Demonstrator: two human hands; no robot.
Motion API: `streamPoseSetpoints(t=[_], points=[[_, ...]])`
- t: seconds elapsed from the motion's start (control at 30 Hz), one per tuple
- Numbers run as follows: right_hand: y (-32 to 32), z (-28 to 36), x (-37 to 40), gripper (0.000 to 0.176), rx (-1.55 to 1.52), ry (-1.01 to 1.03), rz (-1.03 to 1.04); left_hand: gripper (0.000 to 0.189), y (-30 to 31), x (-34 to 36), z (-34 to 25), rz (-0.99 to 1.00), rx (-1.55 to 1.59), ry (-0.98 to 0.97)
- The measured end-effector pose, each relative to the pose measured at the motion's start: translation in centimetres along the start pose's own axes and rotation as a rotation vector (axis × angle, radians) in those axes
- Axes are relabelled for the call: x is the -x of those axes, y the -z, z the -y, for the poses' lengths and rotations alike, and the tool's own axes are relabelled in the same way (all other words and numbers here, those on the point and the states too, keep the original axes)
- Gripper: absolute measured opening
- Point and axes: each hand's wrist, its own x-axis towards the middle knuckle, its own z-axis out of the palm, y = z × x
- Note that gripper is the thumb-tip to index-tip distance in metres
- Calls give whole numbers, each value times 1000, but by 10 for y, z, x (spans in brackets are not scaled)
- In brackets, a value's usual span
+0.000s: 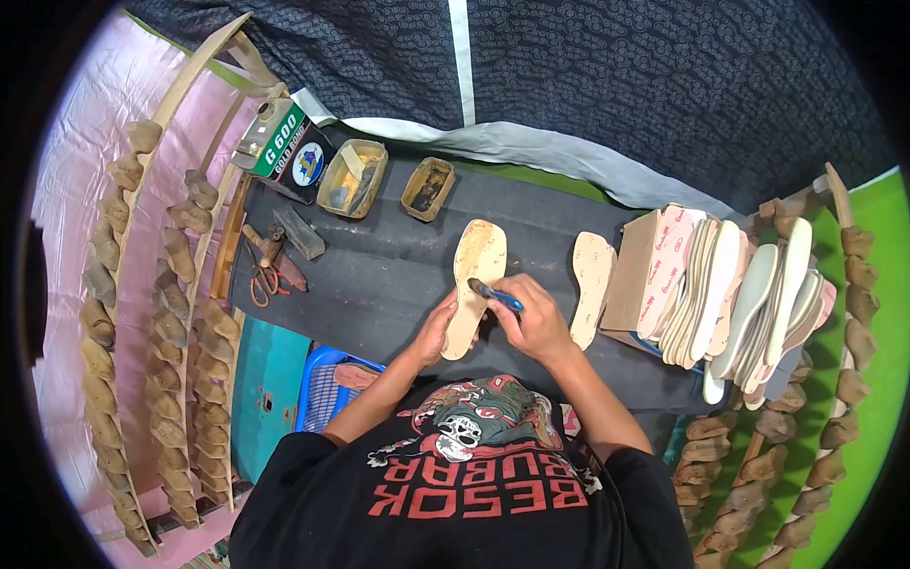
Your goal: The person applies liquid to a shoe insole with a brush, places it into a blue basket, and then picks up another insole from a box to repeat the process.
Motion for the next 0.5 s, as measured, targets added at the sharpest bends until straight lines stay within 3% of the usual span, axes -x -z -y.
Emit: streamPoseSetpoints(t=[0.07,0.23,0.5], points=[[0,2,2,15,-9,-26,5,64,3,-1,0,0,-5,-10],[14,-24,-9,18,93,-112,-213,66,2,0,-5,39,32,30],[6,-9,-8,22,98,-8,-63,67,2,0,1,40,58,34]])
